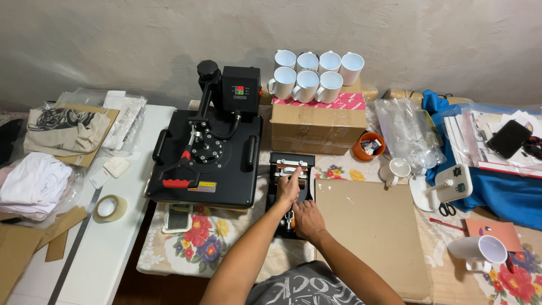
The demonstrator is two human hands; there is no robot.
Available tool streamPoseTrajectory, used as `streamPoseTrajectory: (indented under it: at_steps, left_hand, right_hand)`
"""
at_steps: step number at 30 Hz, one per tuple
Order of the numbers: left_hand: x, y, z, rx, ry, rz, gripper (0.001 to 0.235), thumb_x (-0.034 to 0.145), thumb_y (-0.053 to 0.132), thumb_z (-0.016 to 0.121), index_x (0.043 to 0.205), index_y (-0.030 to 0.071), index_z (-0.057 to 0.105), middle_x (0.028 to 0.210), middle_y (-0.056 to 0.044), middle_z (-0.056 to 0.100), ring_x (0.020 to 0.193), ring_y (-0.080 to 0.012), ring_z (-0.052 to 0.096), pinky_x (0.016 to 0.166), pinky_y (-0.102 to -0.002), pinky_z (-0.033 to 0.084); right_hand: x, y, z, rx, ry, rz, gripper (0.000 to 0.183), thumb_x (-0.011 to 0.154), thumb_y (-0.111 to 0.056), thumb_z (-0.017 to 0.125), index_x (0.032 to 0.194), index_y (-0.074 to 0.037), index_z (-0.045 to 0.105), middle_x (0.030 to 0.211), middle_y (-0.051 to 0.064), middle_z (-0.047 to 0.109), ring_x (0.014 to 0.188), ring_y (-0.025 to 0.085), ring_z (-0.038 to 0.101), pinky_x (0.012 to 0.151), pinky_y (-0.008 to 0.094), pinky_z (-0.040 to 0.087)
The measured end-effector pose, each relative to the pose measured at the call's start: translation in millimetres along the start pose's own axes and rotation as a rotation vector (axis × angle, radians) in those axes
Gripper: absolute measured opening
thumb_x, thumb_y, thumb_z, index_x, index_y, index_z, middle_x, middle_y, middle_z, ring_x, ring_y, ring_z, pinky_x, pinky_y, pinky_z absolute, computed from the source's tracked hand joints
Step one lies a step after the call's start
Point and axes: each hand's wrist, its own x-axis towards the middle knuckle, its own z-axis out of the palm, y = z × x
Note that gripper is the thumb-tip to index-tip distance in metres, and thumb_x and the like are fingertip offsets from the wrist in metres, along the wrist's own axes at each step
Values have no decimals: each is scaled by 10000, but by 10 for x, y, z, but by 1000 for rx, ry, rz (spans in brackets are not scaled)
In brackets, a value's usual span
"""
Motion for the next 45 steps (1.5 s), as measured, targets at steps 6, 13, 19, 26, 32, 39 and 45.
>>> streamPoseTrajectory:
  at_steps: [6, 13, 19, 26, 32, 39, 45]
  left_hand:
    - [144, -145, 35, -26, 13, -6, 607, 1061, 455, 617, 561, 112, 567, 453, -72, 459, 310, -158, 449, 328, -295, 361]
    - [266, -281, 19, -19, -11, 32, 512, 995, 356, 617, 545, 116, 565, 444, -77, 436, 305, -161, 449, 320, -308, 377]
    - [303, -320, 43, 78, 38, 47, 516, 945, 382, 602, 530, 74, 610, 423, -126, 489, 329, -224, 531, 339, -336, 421]
    - [273, -299, 38, 155, 74, 71, 532, 933, 404, 586, 546, 49, 672, 442, -140, 537, 387, -252, 590, 404, -376, 471]
    - [248, -261, -11, 236, 74, 114, 561, 948, 435, 568, 643, 7, 763, 541, -175, 648, 604, -327, 708, 645, -457, 556]
    - [377, -390, -16, 271, 88, 141, 560, 961, 447, 560, 666, 20, 770, 589, -156, 684, 723, -318, 736, 759, -444, 564]
    - [396, -390, -22, 278, 82, 143, 575, 963, 477, 560, 668, 38, 784, 606, -153, 706, 781, -335, 756, 790, -429, 568]
  right_hand:
    - [-3, 3, 34, 16, 23, -3, 362, 881, -358, 674, 1175, -156, 618, 1012, 66, 703, 1070, 311, 677, 1133, 485, 434]
    - [-8, 0, -13, 20, 62, -29, 363, 845, -351, 682, 1138, -146, 620, 996, 74, 692, 1051, 323, 680, 1102, 485, 449]
    - [-4, 34, 151, 34, 87, -29, 357, 822, -360, 682, 1104, -152, 617, 981, 79, 692, 1040, 320, 686, 1097, 480, 458]
    - [-15, 71, 329, 76, 98, -34, 448, 718, -399, 740, 1074, -169, 595, 963, 65, 686, 1016, 314, 692, 1100, 470, 455]
    - [-15, 75, 348, 90, 142, -43, 459, 660, -397, 758, 1028, -178, 592, 923, 65, 673, 976, 309, 690, 1081, 465, 460]
    - [-22, 87, 361, 118, 170, -47, 437, 674, -379, 761, 1026, -178, 598, 916, 66, 673, 963, 311, 690, 1062, 457, 468]
    - [-25, 107, 440, 129, 189, -49, 457, 650, -385, 770, 1015, -171, 597, 914, 72, 670, 961, 316, 690, 1069, 459, 470]
